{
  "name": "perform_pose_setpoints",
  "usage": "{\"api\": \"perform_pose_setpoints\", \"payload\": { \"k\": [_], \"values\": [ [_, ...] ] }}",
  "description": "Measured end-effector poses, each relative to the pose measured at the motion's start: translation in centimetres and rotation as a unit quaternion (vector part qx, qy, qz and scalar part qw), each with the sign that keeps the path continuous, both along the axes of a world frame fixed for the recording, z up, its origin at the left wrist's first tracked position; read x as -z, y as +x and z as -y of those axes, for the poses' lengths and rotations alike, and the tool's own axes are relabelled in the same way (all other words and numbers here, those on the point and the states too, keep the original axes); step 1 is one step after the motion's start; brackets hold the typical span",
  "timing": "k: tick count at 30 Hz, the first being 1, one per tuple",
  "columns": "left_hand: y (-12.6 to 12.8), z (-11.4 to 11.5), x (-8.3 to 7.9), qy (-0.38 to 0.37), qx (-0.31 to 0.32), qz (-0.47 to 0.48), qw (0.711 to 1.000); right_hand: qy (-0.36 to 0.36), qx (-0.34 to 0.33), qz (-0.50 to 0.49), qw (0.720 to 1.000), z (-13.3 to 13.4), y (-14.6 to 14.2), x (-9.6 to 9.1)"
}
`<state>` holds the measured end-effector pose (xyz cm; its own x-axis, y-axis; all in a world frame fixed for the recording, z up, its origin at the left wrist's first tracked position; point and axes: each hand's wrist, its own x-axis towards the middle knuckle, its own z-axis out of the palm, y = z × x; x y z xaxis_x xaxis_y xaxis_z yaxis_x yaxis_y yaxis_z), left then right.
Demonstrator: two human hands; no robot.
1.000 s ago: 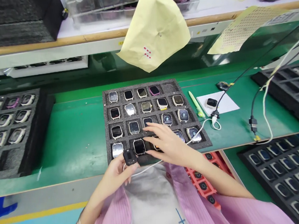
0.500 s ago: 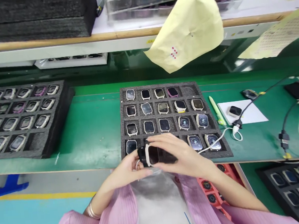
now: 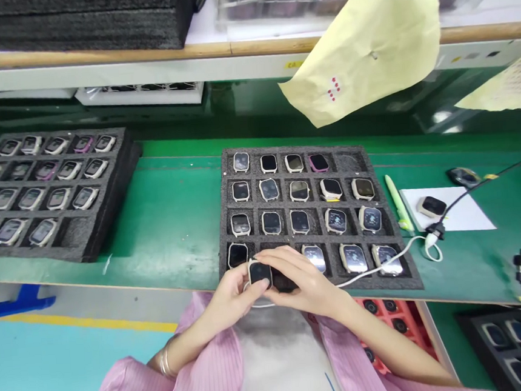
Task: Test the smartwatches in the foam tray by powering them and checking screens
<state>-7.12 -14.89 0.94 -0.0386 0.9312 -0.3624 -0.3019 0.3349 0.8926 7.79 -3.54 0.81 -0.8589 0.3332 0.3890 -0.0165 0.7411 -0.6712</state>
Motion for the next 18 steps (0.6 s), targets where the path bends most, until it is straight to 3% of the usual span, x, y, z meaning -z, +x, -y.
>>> {"api": "perform_pose_setpoints", "payload": {
  "k": [11, 18],
  "values": [
    [0.4, -0.9, 0.2, -0.006, 0.011, 0.042, 0.999, -0.01, -0.032, -0.022, 0.999, -1.5, 0.2, 0.4],
    [0.4, -1.1, -0.5, -0.001, -0.014, 0.012, 1.0, -0.018, -0.037, -0.022, 0.999, -1.6, 0.4, 0.7]
  ]
}}
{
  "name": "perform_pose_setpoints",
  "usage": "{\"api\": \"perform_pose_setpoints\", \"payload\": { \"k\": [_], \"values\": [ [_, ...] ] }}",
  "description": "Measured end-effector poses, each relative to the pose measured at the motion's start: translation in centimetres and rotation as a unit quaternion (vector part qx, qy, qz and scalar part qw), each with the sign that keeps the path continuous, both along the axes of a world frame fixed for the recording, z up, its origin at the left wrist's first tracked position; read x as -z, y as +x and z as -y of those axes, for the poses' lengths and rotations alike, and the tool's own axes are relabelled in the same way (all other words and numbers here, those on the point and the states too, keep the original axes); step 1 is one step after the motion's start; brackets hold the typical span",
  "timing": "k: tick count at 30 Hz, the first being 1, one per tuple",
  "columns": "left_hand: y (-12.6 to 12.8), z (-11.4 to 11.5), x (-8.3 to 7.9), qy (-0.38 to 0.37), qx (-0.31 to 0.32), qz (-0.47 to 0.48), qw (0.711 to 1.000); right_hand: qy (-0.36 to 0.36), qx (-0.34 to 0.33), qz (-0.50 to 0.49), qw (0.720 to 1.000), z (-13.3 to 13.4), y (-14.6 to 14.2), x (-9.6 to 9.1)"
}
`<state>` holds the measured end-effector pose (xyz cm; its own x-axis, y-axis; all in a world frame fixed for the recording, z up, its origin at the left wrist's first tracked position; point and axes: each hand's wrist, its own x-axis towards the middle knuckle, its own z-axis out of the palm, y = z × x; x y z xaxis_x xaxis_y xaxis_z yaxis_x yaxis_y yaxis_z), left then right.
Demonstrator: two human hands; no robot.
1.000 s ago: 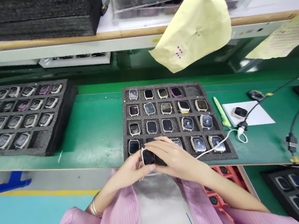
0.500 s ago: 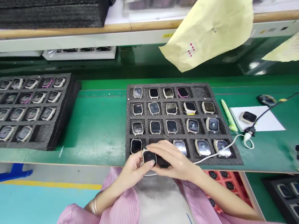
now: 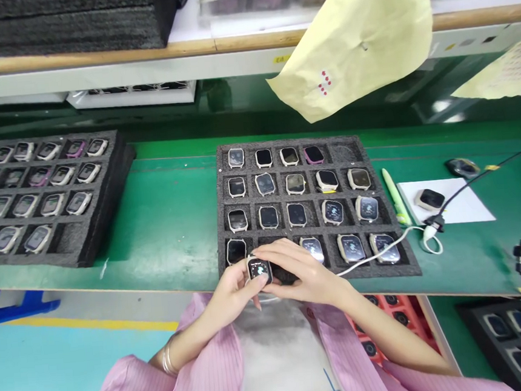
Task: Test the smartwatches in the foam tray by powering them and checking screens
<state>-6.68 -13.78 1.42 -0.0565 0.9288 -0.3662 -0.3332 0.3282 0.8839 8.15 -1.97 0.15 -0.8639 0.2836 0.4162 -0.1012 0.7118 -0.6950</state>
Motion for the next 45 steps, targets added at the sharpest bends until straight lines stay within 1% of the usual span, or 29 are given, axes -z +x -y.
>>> {"api": "perform_pose_setpoints", "payload": {
  "k": [6, 9, 11, 14, 21, 28, 36, 39, 41, 43, 45],
  "values": [
    [0.1, 0.1, 0.0, -0.004, 0.008, -0.011, 1.0, -0.004, 0.005, 0.022, 1.0, 0.1, 0.0, -0.3],
    [0.1, 0.2, 0.2, -0.01, 0.031, -0.025, 0.999, -0.004, 0.018, 0.038, 0.999, 0.2, 0.0, -0.7],
    [0.1, 0.2, 0.4, 0.001, 0.038, -0.052, 0.998, -0.013, 0.027, 0.035, 0.999, 0.2, 0.0, -1.0],
    [0.1, 0.3, 0.6, 0.032, 0.016, -0.087, 0.996, -0.023, 0.032, 0.035, 0.999, 0.4, -0.1, -1.3],
    [0.1, 0.4, 0.9, 0.01, 0.026, -0.017, 0.999, 0.002, 0.043, 0.037, 0.998, 1.0, -0.2, -1.3],
    [-0.1, 0.5, 0.6, 0.013, 0.032, -0.002, 0.999, 0.015, 0.051, 0.028, 0.998, 1.3, -0.4, -1.2],
    [0.0, 0.7, 1.0, 0.011, 0.042, -0.026, 0.999, -0.003, 0.042, 0.029, 0.999, 1.4, -0.2, -1.0],
    [0.1, 0.9, 0.9, 0.042, 0.034, -0.065, 0.996, -0.023, 0.024, 0.025, 0.999, 1.1, 0.0, -1.1],
    [0.1, 1.2, 1.0, 0.065, 0.046, -0.074, 0.994, -0.05, 0.021, 0.016, 0.998, 0.6, 0.3, -1.1],
    [-0.1, 1.6, 1.1, 0.062, 0.081, -0.046, 0.994, -0.06, 0.051, 0.013, 0.997, -0.1, 0.8, -1.0],
    [-0.4, 2.1, 1.1, 0.047, 0.106, -0.001, 0.993, -0.02, 0.101, 0.043, 0.994, -0.8, 1.3, -0.8]
  ]
}}
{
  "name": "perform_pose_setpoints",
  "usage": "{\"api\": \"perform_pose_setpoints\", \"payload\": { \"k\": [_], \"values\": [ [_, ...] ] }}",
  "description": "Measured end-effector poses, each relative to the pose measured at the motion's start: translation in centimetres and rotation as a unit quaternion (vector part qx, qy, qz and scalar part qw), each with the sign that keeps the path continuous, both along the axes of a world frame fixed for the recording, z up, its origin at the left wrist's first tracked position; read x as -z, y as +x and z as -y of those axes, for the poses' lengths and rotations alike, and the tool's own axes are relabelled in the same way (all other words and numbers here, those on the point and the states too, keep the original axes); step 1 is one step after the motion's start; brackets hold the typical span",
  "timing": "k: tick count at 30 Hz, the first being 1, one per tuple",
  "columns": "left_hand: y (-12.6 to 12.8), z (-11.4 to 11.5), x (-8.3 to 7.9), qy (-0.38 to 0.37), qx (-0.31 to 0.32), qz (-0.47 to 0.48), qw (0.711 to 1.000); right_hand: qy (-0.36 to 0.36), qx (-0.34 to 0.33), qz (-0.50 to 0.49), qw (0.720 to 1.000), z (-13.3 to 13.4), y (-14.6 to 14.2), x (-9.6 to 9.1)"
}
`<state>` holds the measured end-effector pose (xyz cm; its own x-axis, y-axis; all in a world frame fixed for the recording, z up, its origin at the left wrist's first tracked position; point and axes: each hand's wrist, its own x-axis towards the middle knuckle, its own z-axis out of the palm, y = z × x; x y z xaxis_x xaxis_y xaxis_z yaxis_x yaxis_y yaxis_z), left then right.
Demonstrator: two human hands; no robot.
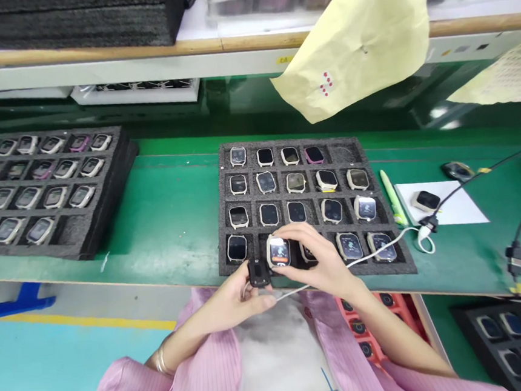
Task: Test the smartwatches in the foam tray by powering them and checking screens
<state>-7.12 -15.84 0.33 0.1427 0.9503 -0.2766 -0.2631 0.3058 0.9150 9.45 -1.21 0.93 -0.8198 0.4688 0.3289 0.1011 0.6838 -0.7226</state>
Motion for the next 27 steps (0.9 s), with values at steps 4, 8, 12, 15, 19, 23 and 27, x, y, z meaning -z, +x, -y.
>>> {"api": "perform_pose_setpoints", "payload": {
  "k": [4, 8, 12, 15, 19, 23, 27],
  "values": [
    [-1.0, 0.8, -0.4, -0.017, -0.021, 0.057, 0.998, 0.124, 0.017, 0.107, 0.986, -0.6, 0.0, 0.0],
    [-2.0, 1.7, -0.8, -0.037, -0.03, 0.07, 0.996, 0.178, -0.014, 0.116, 0.977, 0.3, -2.7, -1.1],
    [-2.6, 2.6, -0.6, -0.058, -0.03, 0.103, 0.993, 0.224, -0.048, 0.195, 0.954, 1.8, -6.9, -2.0],
    [-2.8, 3.0, -0.5, -0.047, -0.052, 0.113, 0.991, 0.251, -0.044, 0.22, 0.942, 2.1, -8.7, -1.8],
    [-3.1, 2.9, -0.8, -0.044, -0.086, 0.125, 0.987, 0.177, -0.055, 0.175, 0.967, 0.8, -7.8, -1.6],
    [-3.2, 2.2, -0.6, -0.02, -0.093, 0.144, 0.985, -0.008, -0.069, 0.073, 0.995, -0.5, -5.5, -2.9],
    [-2.9, 1.5, 0.1, 0.003, -0.078, 0.166, 0.983, -0.005, -0.105, 0.066, 0.992, 0.9, -4.4, -3.7]
  ]
}}
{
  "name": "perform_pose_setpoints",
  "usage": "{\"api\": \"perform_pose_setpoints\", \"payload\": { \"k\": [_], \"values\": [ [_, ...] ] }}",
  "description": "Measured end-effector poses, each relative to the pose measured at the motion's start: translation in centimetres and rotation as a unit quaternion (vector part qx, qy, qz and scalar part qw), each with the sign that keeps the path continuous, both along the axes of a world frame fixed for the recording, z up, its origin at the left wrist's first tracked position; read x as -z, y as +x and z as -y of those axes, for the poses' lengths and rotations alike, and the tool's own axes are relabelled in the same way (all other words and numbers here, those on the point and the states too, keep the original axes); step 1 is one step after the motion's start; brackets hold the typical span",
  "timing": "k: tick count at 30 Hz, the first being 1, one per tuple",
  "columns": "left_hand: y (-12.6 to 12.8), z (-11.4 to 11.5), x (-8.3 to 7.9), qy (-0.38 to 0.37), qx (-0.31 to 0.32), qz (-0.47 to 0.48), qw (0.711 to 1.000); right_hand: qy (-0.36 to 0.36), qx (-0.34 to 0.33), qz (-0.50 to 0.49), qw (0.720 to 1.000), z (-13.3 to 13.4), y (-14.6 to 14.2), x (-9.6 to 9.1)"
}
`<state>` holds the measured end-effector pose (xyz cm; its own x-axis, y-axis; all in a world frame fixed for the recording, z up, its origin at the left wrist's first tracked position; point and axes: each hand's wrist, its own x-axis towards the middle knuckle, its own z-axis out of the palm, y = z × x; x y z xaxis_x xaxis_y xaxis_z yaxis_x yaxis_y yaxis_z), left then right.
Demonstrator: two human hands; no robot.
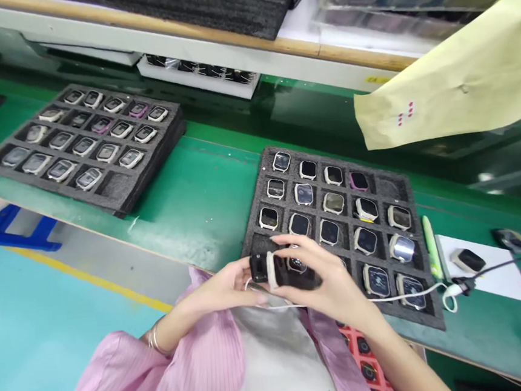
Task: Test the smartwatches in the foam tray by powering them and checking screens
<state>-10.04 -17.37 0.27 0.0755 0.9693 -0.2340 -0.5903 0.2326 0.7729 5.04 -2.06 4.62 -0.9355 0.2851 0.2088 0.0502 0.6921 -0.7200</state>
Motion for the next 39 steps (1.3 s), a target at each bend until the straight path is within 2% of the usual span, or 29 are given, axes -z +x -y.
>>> {"api": "perform_pose_setpoints", "payload": {
  "k": [4, 8, 12, 18, 23, 39],
  "values": [
    [0.5, -0.4, 0.3, 0.003, -0.021, -0.032, 0.999, 0.119, -0.054, -0.012, 0.991, 1.6, -0.4, 0.8],
    [1.0, -0.7, -0.1, -0.014, -0.075, -0.094, 0.993, 0.169, -0.06, -0.026, 0.983, 1.5, -0.8, 1.5],
    [1.4, -1.0, -0.5, -0.047, -0.109, -0.116, 0.986, 0.142, -0.05, -0.05, 0.987, 1.1, -0.6, 2.3],
    [1.3, -1.2, -0.9, -0.081, -0.096, -0.099, 0.987, 0.056, -0.024, -0.064, 0.996, 1.5, -0.7, 3.5],
    [1.4, -1.0, -0.3, -0.078, -0.088, -0.09, 0.989, 0.012, -0.006, -0.073, 0.997, 1.8, -0.8, 4.0],
    [1.5, -0.8, -0.1, -0.079, -0.08, -0.097, 0.989, -0.02, -0.005, -0.065, 0.998, 2.0, -0.5, 4.0]
  ]
}}
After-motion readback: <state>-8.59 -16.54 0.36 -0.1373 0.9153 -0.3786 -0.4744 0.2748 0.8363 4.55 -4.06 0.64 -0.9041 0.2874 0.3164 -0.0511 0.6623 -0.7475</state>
